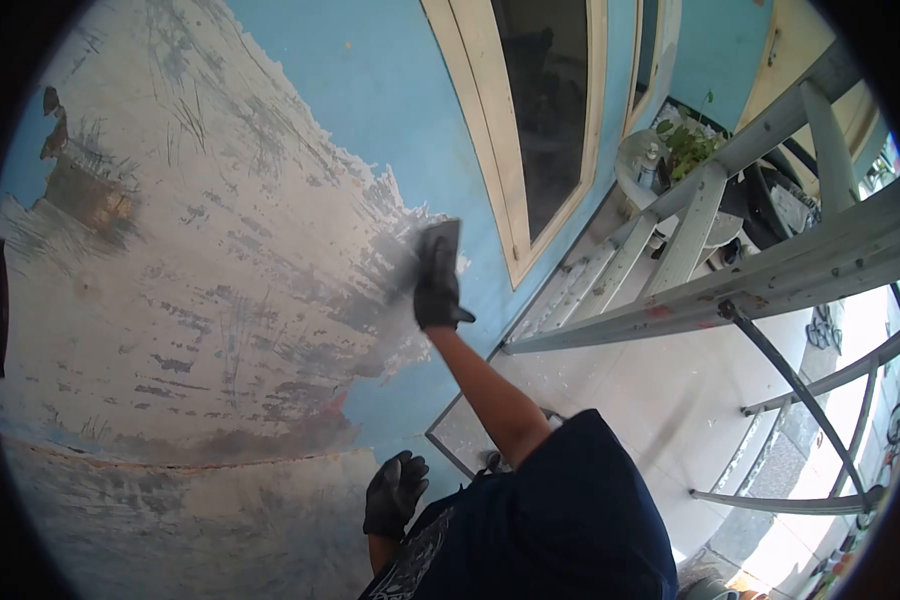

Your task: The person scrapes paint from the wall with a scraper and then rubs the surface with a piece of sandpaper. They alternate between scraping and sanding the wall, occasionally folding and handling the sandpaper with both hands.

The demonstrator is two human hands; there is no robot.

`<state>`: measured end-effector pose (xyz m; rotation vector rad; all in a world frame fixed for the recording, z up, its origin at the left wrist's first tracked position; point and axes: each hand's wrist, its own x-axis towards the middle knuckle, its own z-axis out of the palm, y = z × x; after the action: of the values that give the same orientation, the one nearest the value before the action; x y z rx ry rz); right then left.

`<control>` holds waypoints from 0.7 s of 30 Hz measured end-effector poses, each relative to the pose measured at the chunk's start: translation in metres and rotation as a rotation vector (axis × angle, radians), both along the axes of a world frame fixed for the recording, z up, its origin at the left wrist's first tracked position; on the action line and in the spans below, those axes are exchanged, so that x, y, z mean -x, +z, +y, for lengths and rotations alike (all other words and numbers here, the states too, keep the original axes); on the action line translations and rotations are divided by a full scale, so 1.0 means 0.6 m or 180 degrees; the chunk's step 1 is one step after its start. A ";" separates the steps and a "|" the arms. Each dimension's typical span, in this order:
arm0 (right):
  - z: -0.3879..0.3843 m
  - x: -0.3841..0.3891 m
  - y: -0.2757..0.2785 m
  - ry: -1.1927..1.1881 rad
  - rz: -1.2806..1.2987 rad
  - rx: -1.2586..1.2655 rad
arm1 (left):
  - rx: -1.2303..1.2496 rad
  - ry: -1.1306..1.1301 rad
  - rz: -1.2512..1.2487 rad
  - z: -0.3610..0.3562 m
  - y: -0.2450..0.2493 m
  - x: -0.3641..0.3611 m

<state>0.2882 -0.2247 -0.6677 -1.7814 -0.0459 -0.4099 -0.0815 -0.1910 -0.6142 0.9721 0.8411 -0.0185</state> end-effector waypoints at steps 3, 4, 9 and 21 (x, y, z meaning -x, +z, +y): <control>0.018 0.047 0.099 0.0763 -0.2170 -0.1087 | 0.0071 0.0144 0.0320 0.003 -0.022 0.009; 0.025 0.032 0.046 0.0434 -0.1631 -0.0667 | 0.0032 0.0084 0.0382 0.005 -0.022 0.008; 0.003 0.014 -0.025 -0.0068 -0.0061 0.0619 | 0.0109 -0.0001 -0.0046 0.017 0.000 -0.006; 0.025 0.047 0.131 0.1739 -0.1244 -0.2342 | -0.0002 -0.0055 -0.0010 0.022 -0.005 -0.057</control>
<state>0.2597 -0.2094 -0.5891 -0.8929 -0.5714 -0.3112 -0.0473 -0.1776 -0.6175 0.9798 0.8299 -0.0315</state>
